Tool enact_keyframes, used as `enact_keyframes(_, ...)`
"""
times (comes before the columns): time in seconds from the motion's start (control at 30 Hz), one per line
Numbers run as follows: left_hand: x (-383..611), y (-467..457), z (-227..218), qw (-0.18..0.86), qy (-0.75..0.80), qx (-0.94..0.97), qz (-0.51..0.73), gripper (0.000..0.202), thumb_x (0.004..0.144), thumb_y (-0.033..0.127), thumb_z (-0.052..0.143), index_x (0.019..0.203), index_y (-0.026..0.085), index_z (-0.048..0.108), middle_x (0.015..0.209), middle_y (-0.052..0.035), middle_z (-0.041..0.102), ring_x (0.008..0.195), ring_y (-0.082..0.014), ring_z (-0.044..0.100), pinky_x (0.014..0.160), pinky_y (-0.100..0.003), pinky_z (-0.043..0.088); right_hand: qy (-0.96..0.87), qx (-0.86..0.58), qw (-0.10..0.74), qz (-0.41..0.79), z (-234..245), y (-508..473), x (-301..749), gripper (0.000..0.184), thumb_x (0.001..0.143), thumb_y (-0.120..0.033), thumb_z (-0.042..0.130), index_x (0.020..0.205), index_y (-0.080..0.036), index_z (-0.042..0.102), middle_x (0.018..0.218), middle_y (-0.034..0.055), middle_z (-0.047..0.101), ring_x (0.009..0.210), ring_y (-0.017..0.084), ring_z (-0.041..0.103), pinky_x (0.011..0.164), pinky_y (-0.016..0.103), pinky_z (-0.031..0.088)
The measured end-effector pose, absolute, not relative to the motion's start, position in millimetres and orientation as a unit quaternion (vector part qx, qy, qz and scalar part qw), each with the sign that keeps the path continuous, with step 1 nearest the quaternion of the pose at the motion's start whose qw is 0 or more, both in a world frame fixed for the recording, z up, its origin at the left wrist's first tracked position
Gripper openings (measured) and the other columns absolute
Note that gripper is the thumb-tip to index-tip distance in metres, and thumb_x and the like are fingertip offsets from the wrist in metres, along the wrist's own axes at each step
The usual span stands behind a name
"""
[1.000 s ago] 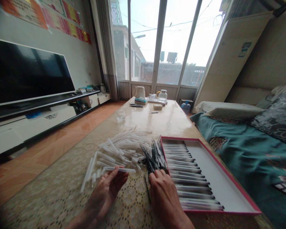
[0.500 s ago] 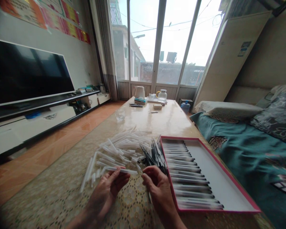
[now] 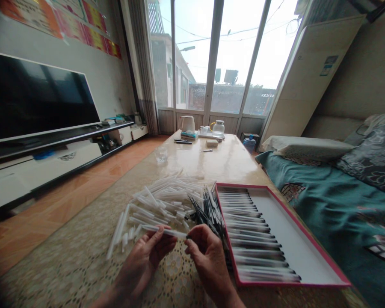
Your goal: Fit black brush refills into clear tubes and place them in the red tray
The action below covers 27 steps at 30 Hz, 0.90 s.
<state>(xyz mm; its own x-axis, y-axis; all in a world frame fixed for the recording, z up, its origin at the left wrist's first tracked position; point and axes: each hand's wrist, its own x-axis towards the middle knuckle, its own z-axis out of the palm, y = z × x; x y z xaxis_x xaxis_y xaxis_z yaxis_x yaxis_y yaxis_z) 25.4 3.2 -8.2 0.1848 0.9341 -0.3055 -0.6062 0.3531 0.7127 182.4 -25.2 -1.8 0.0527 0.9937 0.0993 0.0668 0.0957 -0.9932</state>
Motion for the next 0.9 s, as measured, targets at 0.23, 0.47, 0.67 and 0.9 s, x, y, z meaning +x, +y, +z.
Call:
enact_keyframes(0.23, 26, 2, -7, 0.733, 0.372, 0.235, 0.519, 0.014, 0.070, 0.022, 0.071, 0.079, 0.012, 0.067, 0.070, -0.0083, 0.074, 0.070, -0.0203, 0.070, 0.069, -0.029, 0.055, -0.508, -0.497, 0.528, 0.465, -5, -25, 182, 0.024, 0.075, -0.037, 0.067, 0.079, -0.017, 0.055, 0.066, -0.0016, 0.059, 0.059, 0.013, 0.060, 0.053, 0.022, 0.044)
enact_keyframes(0.47, 26, 2, -7, 0.731, 0.370, 0.260, 0.511, 0.013, 0.072, 0.024, 0.070, 0.078, 0.013, 0.067, 0.069, -0.0062, 0.074, 0.065, -0.0176, 0.069, 0.065, -0.026, 0.054, -0.515, -0.532, 0.508, 0.440, -15, -26, 181, 0.031, 0.080, -0.046, 0.058, 0.083, -0.015, 0.054, 0.069, 0.0021, 0.063, 0.047, 0.011, 0.058, 0.038, 0.018, 0.038)
enact_keyframes(0.67, 26, 1, -10, 0.723, 0.370, 0.265, 0.520, 0.015, 0.070, 0.025, 0.071, 0.077, 0.013, 0.066, 0.069, -0.0070, 0.074, 0.066, -0.0180, 0.069, 0.068, -0.028, 0.054, -0.573, -0.557, 0.466, 0.379, -22, -27, 181, 0.036, 0.088, -0.049, 0.043, 0.076, -0.017, 0.051, 0.065, 0.0023, 0.063, 0.042, 0.009, 0.056, 0.038, 0.017, 0.036)
enact_keyframes(0.9, 26, 1, -7, 0.727, 0.382, 0.253, 0.512, 0.019, 0.067, 0.025, 0.074, 0.078, 0.012, 0.067, 0.068, -0.0078, 0.073, 0.064, -0.0187, 0.069, 0.066, -0.028, 0.054, -0.597, -0.565, 0.445, 0.354, -20, -25, 182, 0.050, 0.090, -0.057, 0.026, 0.069, -0.018, 0.050, 0.050, -0.0006, 0.057, 0.033, 0.008, 0.044, 0.036, 0.018, 0.031)
